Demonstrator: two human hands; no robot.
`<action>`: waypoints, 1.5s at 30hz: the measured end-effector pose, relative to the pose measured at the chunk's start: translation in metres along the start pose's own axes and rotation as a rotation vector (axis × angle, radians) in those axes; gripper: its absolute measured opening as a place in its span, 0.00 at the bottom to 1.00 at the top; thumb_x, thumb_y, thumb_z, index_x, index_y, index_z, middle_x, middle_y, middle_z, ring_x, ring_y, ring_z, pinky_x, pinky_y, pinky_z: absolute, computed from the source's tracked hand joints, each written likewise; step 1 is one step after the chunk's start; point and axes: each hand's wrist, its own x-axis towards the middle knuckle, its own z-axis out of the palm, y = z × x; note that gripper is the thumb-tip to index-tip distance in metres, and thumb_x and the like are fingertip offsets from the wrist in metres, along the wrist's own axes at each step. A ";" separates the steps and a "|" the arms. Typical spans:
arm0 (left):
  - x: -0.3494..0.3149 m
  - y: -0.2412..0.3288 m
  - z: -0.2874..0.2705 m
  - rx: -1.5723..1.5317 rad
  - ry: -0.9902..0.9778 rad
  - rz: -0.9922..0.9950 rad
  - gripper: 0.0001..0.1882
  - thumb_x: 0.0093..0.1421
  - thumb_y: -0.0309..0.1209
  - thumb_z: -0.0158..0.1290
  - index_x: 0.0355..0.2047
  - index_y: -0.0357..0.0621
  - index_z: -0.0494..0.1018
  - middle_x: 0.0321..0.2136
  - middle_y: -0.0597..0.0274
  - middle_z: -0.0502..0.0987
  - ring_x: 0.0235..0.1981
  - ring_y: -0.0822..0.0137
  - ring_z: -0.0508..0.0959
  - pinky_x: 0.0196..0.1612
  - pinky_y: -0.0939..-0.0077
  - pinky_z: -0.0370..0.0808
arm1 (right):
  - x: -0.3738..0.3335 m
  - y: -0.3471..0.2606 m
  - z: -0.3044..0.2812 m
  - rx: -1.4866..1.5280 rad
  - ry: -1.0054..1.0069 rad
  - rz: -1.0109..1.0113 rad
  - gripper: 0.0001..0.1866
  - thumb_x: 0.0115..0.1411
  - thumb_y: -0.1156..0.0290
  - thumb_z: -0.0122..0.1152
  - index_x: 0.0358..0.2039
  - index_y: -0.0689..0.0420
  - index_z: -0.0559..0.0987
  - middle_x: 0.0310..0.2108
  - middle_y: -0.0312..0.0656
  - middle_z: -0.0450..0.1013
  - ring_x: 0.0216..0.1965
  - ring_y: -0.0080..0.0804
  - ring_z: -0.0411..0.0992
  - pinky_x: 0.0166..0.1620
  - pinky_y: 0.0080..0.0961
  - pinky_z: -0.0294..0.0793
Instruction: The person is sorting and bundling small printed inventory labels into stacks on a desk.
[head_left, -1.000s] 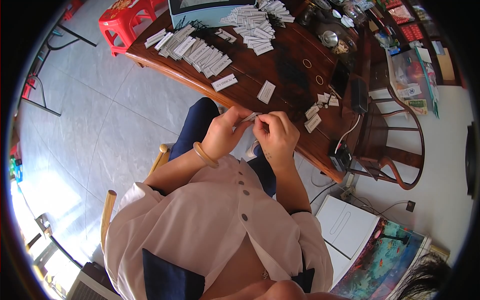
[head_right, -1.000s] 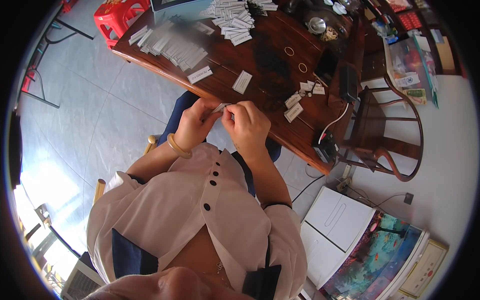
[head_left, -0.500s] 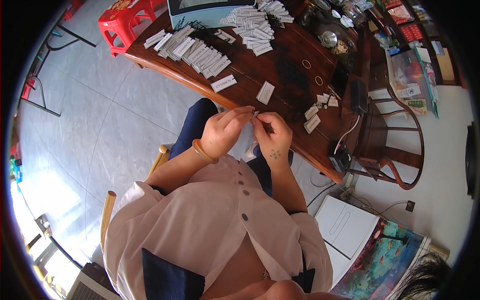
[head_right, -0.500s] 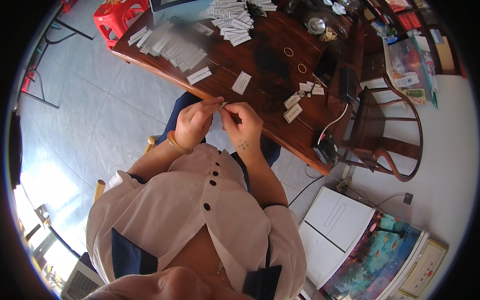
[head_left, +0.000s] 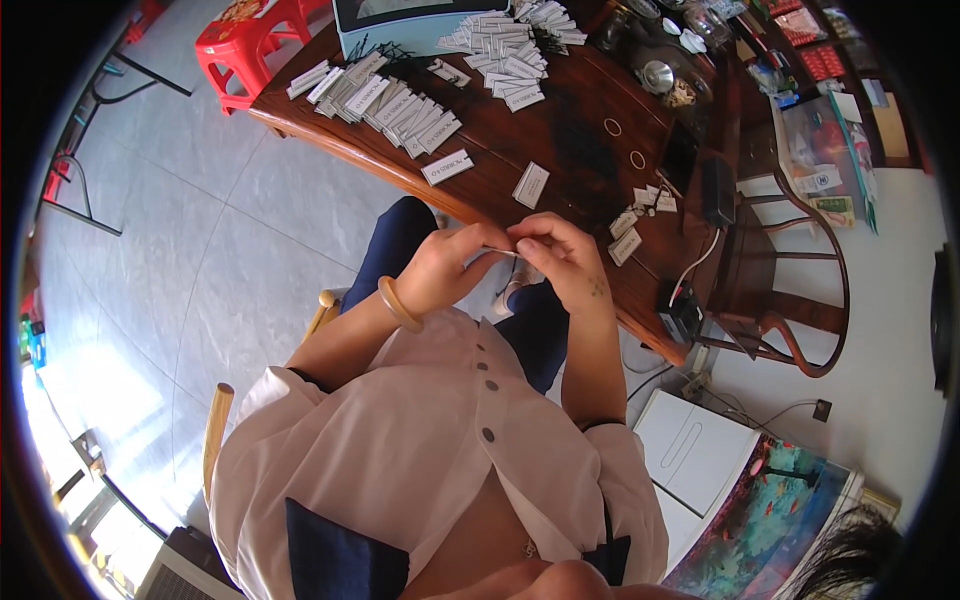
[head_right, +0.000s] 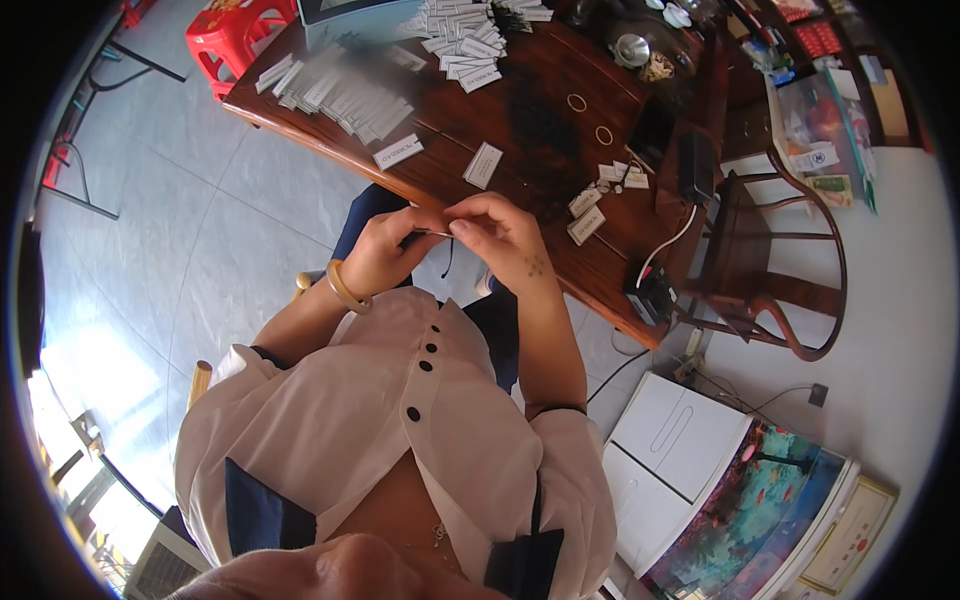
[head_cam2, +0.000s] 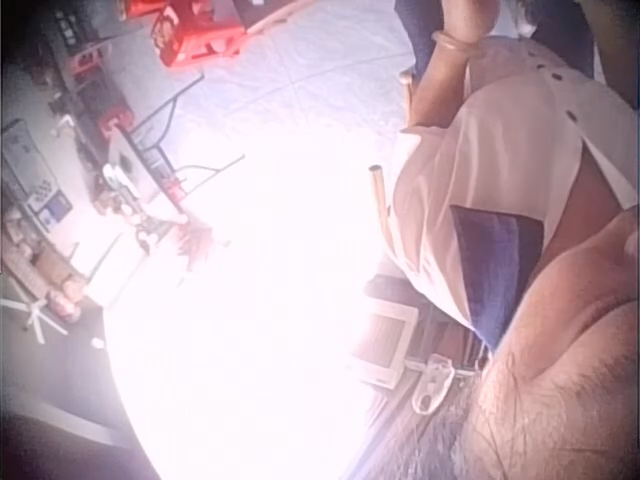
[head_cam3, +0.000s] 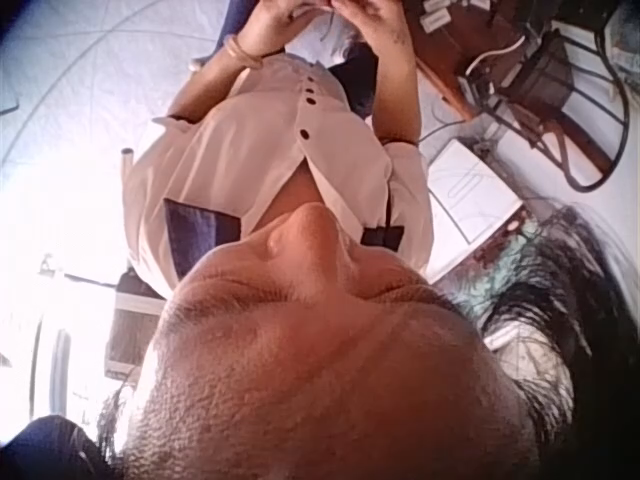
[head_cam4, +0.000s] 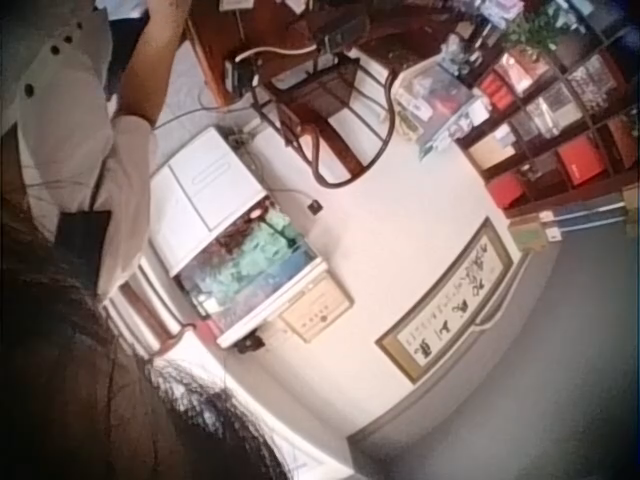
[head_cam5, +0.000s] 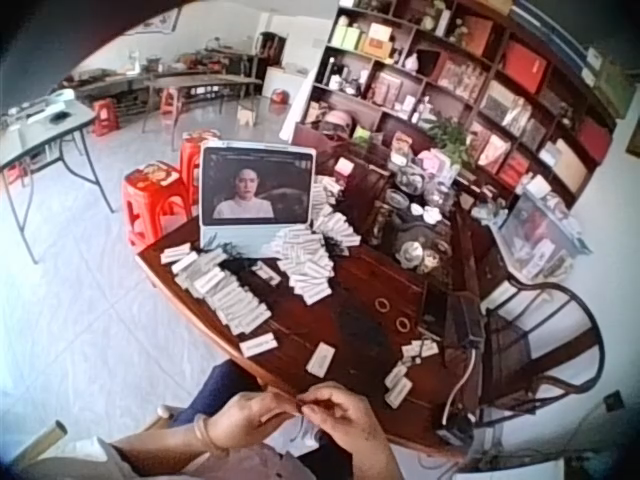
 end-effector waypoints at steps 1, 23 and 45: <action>-0.001 0.001 0.001 -0.046 -0.018 -0.037 0.12 0.55 0.14 0.56 0.38 0.36 0.70 0.36 0.54 0.79 0.37 0.62 0.81 0.38 0.74 0.78 | 0.000 0.001 0.002 0.001 -0.002 0.001 0.05 0.59 0.78 0.60 0.35 0.64 0.78 0.37 0.37 0.72 0.39 0.20 0.71 0.43 0.17 0.69; 0.001 0.011 0.005 -0.726 -0.002 -0.605 0.15 0.62 0.20 0.52 0.50 0.32 0.69 0.41 0.60 0.76 0.41 0.72 0.77 0.46 0.77 0.78 | 0.000 0.021 0.025 -0.365 0.405 -0.397 0.10 0.52 0.83 0.63 0.36 0.62 0.77 0.32 0.40 0.76 0.33 0.26 0.75 0.37 0.21 0.76; -0.008 0.006 0.009 -0.673 -0.088 -0.665 0.08 0.65 0.26 0.51 0.40 0.32 0.71 0.36 0.60 0.77 0.38 0.69 0.80 0.40 0.77 0.78 | -0.010 0.012 0.019 -0.489 0.099 -0.379 0.16 0.52 0.89 0.56 0.40 0.60 0.71 0.33 0.40 0.73 0.31 0.22 0.71 0.33 0.18 0.73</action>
